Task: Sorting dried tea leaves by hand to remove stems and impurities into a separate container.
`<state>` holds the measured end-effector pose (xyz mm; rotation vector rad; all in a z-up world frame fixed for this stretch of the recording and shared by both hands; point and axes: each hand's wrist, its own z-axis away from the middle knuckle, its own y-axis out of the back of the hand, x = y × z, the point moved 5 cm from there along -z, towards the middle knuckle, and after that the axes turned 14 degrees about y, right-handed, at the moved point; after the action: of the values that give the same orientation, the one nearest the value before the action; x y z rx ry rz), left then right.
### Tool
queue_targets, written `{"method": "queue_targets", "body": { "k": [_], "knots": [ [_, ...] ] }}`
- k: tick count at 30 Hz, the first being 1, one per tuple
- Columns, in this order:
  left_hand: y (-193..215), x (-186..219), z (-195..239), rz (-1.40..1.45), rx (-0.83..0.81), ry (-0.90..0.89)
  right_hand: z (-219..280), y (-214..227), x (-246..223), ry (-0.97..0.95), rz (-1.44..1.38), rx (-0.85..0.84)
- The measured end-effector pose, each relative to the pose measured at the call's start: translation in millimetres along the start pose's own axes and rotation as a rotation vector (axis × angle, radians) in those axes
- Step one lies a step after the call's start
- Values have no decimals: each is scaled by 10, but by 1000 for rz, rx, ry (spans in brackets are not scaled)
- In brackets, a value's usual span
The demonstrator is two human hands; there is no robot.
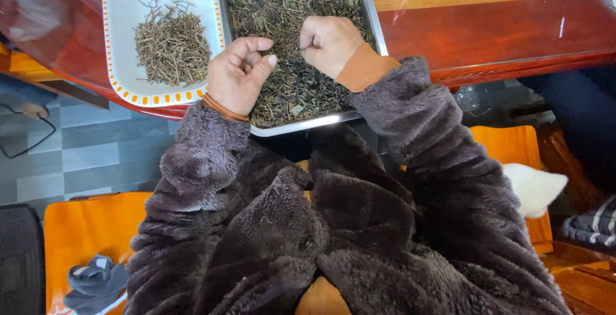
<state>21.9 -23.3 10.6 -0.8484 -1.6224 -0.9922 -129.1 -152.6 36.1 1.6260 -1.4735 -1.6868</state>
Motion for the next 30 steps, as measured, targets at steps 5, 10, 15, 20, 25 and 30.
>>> {"method": "queue_targets", "body": {
  "k": [5,10,15,20,25,30],
  "knots": [
    [8,16,1,-13,18,-8,62,-5,109,3,-123,51],
    [-4,43,-9,24,-24,-8,100,106,-80,-202,-421,43],
    [73,20,-93,197,-115,148,116,142,-63,-386,-844,23],
    [189,-112,-90,540,-218,298,47,62,-20,-401,-862,-3],
    [345,-133,-25,656,-221,281,-32,-45,34,-305,-849,-77],
    [450,-209,60,664,-208,273,-127,-216,183,-228,-683,-105]
  ]
}}
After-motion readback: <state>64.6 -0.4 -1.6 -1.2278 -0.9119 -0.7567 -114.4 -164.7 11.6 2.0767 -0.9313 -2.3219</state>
